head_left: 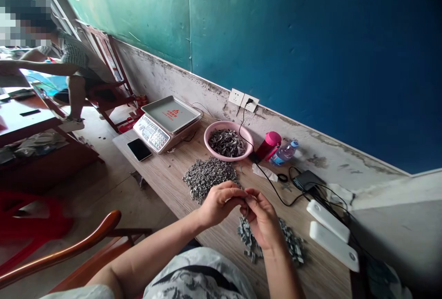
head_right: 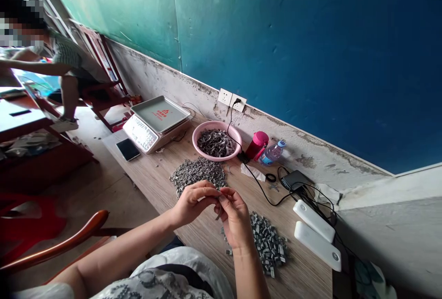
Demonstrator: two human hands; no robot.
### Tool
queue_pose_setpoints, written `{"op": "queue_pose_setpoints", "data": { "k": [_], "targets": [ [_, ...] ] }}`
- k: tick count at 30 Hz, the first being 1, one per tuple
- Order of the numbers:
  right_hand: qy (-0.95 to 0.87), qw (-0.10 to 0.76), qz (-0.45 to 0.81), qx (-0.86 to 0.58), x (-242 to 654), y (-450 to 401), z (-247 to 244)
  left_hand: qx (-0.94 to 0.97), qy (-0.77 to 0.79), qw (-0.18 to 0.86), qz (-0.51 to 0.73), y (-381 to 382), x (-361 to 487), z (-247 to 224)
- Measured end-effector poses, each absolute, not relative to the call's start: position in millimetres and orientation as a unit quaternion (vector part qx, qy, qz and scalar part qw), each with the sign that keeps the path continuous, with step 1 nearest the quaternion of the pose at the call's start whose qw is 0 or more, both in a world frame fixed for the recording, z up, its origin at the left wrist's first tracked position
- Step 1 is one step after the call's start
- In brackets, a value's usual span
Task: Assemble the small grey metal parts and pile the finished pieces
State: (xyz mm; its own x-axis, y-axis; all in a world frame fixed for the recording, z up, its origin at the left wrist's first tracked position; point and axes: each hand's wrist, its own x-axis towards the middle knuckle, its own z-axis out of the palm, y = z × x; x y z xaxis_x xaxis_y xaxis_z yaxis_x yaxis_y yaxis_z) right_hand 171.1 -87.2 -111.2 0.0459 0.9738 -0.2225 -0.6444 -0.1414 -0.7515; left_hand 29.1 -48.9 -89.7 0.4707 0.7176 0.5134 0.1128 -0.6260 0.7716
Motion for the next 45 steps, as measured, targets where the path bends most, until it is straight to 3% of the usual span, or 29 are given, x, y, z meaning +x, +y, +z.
{"op": "queue_pose_setpoints", "data": {
  "k": [4, 10, 18, 24, 30, 38, 45],
  "targets": [
    [-0.231, 0.627, 0.64, -0.38, 169.3, -91.7, -109.3, 0.785, 0.25, 0.365, 0.433, -47.8, 29.7, -88.1],
    [-0.371, 0.655, 0.473, -0.458, 169.4, -96.7, -114.8, 0.622, 0.267, 0.586, 0.445, -54.3, 38.2, -85.5],
    [-0.303, 0.658, 0.543, -0.425, 169.2, -96.6, -118.6, 0.587, 0.258, 0.63, 0.439, -60.8, 39.9, -87.3],
    [-0.343, 0.677, 0.454, -0.467, 162.8, -101.4, -121.0, 0.552, 0.274, 0.642, 0.456, -62.3, 43.4, -82.5],
    [-0.366, 0.648, 0.487, -0.457, 167.3, -101.6, -118.7, 0.621, 0.308, 0.576, 0.433, -57.9, 39.1, -85.6],
    [-0.311, 0.666, 0.511, -0.445, 162.9, -102.6, -129.1, 0.642, 0.295, 0.571, 0.419, -61.3, 39.6, -94.8],
    [-0.379, 0.642, 0.477, -0.466, 173.5, -108.1, -112.0, 0.811, 0.309, 0.345, 0.357, -48.3, 28.0, -79.9]
  ]
}}
